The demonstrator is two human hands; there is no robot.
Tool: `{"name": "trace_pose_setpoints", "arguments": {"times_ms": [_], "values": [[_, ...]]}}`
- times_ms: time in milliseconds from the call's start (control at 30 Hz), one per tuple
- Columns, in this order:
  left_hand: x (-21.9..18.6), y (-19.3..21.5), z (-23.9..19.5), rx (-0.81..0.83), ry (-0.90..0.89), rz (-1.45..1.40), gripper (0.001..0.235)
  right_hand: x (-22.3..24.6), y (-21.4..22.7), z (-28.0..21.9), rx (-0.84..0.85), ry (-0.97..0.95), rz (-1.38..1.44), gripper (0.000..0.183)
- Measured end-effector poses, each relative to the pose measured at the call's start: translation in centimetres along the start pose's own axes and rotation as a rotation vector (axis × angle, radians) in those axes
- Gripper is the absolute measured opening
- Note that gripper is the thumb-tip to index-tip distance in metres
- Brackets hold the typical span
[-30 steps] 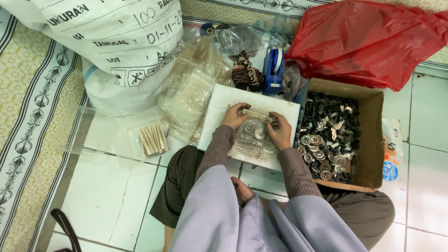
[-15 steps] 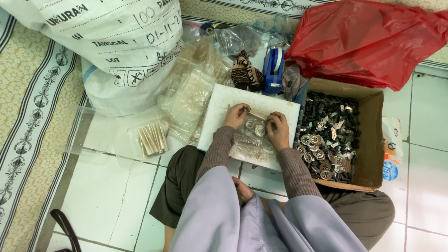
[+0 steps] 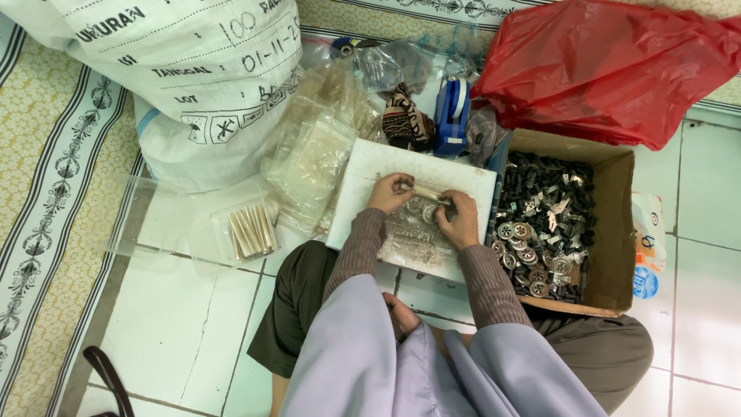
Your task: Sorting small metal components from a box and placing them into individual plastic bags.
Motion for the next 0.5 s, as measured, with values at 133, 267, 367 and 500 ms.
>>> {"name": "trace_pose_setpoints", "arguments": {"times_ms": [133, 267, 367, 500], "values": [[0.0, 0.2, -0.3, -0.006, -0.012, 0.003, 0.036, -0.1, -0.2, -0.2, 0.039, -0.097, 0.001, 0.019], [-1.4, 0.3, -2.0, -0.011, 0.020, -0.017, 0.039, 0.8, 0.4, 0.5, 0.076, -0.192, 0.032, 0.018], [-1.5, 0.8, -3.3, -0.024, 0.056, -0.044, 0.039, -0.4, -0.1, -0.1, 0.090, -0.229, 0.155, 0.011], [-5.2, 1.2, -6.5, -0.035, -0.088, -0.044, 0.022, 3.7, 2.4, 0.2, 0.132, -0.403, 0.487, 0.014]]}}
Point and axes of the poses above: each hand's wrist, its own z-axis towards the middle knuckle, its own y-axis out of the back of the hand, x = y × z, the point moved 6 cm from there along z, towards the middle knuckle, and after that the axes turned 12 degrees about -x, right-handed, at the moved point
